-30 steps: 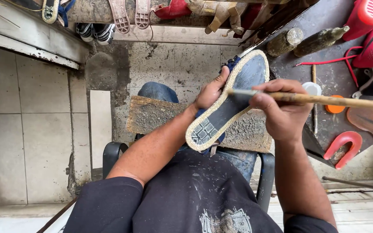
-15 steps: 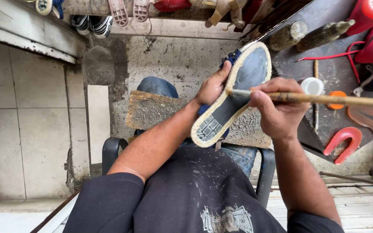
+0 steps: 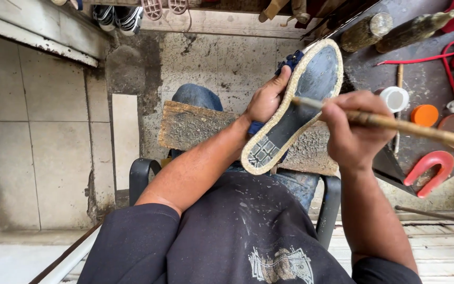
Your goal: Applying adhesive to a shoe sole using a brush at a repair bench
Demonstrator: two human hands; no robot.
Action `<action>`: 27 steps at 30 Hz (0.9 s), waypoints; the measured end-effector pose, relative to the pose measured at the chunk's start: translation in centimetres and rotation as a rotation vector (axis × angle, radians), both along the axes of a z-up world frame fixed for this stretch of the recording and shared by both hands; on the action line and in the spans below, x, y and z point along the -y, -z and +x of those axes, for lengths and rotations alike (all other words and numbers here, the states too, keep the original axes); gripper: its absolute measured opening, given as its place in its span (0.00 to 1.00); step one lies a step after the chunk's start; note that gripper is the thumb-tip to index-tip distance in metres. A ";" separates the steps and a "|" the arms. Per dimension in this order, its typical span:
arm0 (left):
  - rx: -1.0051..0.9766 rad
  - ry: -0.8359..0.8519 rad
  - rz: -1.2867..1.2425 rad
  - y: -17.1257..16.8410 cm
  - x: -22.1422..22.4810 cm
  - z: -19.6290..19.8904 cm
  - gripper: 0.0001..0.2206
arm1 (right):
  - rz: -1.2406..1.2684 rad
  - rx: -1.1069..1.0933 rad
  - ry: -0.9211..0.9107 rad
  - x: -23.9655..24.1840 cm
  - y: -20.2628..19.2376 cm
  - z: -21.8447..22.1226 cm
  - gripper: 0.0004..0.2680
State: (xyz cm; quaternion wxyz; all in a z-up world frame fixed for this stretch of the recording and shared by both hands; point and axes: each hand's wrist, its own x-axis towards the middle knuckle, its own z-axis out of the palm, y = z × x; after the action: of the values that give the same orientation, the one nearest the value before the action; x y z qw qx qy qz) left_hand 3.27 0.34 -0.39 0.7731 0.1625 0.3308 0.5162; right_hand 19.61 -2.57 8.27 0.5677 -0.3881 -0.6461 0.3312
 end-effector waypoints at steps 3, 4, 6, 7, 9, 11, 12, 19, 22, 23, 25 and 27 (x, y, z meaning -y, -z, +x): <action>-0.197 0.079 0.022 -5.4 0.9 -0.6 0.31 | 0.030 -0.109 -0.370 -0.2 -0.5 -0.3 0.11; -0.194 0.080 0.020 -6.1 1.2 -0.5 0.31 | 0.027 -0.107 -0.369 0.1 -1.0 -0.7 0.11; -0.206 0.042 -0.006 -7.5 1.6 0.0 0.28 | -0.117 -0.154 -0.416 0.7 -1.9 -1.4 0.10; -0.203 0.052 0.002 -6.8 1.7 -0.4 0.28 | -0.111 -0.151 -0.405 -1.0 -1.2 0.1 0.10; -0.352 0.183 0.032 -5.9 1.2 -0.7 0.33 | -0.017 -0.121 0.000 -4.6 -0.4 3.5 0.07; -0.215 0.148 0.069 -0.7 1.2 -0.2 0.28 | 0.006 -0.091 -0.019 -4.6 -0.8 3.0 0.09; -0.086 0.101 0.090 1.8 1.1 -0.1 0.22 | 0.015 -0.069 -0.052 -4.7 -0.9 2.5 0.11; -0.084 0.124 0.171 -0.7 1.2 -0.4 0.21 | -0.022 -0.296 -0.043 -6.4 -0.3 3.3 0.07; -0.308 0.213 0.242 -2.3 0.6 -1.2 0.27 | -0.087 -0.160 -0.240 -2.9 -0.8 0.8 0.09; -0.412 0.190 0.068 -4.9 0.9 -1.4 0.30 | -0.099 -0.146 -0.251 -1.9 -0.4 0.3 0.09; -0.516 0.138 -0.120 -7.4 1.0 -1.8 0.33 | -0.115 -0.139 -0.293 -0.2 -0.1 -1.2 0.09; -0.520 0.111 -0.139 -7.2 0.7 -1.6 0.34 | -0.078 -0.130 -0.273 1.7 -0.2 -2.4 0.08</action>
State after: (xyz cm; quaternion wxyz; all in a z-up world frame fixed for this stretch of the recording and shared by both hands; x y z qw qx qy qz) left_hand 1.63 -0.39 6.77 0.6986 0.2539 0.5435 0.3901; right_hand 17.17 -4.28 8.48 0.5425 -0.2959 -0.6415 0.4546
